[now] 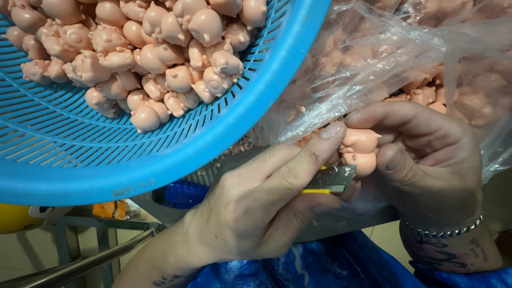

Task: Trimming excess plastic bits from small pink doll heads using a yellow utility knife.

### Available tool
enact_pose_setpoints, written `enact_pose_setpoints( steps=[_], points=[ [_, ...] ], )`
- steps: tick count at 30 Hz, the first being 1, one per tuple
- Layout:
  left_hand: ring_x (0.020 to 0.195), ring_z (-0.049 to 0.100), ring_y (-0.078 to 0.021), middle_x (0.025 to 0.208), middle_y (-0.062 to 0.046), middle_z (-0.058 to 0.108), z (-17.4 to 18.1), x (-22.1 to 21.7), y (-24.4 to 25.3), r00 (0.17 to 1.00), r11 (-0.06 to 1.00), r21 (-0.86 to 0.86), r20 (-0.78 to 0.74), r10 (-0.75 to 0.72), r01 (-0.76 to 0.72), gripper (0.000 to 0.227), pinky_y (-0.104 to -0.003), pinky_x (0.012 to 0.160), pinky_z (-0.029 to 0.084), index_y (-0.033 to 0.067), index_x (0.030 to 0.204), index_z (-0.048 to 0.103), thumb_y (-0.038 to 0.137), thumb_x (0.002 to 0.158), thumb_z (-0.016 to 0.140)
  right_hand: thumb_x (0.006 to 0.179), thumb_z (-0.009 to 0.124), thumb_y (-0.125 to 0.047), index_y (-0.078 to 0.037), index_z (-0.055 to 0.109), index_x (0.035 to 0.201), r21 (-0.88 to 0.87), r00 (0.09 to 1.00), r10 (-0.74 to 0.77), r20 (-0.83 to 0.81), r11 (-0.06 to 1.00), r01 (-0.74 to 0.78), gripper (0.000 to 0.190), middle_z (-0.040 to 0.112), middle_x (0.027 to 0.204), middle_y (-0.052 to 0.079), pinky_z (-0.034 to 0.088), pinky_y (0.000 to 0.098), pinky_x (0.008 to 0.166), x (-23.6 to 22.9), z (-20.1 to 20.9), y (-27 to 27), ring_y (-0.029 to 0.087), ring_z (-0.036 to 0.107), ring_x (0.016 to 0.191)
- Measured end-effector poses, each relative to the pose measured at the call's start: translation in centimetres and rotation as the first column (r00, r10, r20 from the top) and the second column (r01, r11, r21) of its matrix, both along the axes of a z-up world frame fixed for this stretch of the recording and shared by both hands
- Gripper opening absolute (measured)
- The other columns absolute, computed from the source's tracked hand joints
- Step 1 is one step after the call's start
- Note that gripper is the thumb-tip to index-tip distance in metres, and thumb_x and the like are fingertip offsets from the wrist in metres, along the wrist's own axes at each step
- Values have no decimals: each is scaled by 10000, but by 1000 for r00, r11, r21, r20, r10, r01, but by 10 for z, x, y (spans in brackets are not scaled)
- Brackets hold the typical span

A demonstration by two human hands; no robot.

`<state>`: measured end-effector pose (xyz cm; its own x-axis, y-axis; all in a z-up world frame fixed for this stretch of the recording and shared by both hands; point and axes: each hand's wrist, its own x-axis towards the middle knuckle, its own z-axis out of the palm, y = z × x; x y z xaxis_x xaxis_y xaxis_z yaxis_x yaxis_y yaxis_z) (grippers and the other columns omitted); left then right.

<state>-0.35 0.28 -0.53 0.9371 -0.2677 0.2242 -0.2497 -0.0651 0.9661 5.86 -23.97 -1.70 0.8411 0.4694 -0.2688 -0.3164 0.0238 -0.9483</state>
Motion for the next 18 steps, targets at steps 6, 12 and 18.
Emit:
enact_pose_setpoints(
  steps=[6,12,18],
  points=[
    [1019,766,-232,1245,-189,729,-2,-1,1,1000,1000,7,-1,-9,9,541,-315,949,682,-51,1492,377,1,1041,670,928,627,-164,95,593,1293,-118,999,-3,32,993,6,449,738,1103,194,616,219,784,-1,1,0,183,747,861],
    [999,776,-237,1266,-222,717,-3,-2,0,1000,1000,10,8,-10,10,515,-313,918,687,-60,1472,394,15,1040,664,907,636,-155,82,634,1265,-187,995,21,98,982,-2,429,761,1089,186,631,224,765,-1,1,-1,175,750,836],
    [1064,794,-232,1280,-202,718,1,1,0,1000,1000,-13,13,-26,26,453,-331,1023,691,-79,1456,387,20,1069,601,915,609,-149,96,623,1286,-196,994,44,104,980,-23,445,775,1093,215,650,230,724,0,4,0,196,773,807]
  ],
)
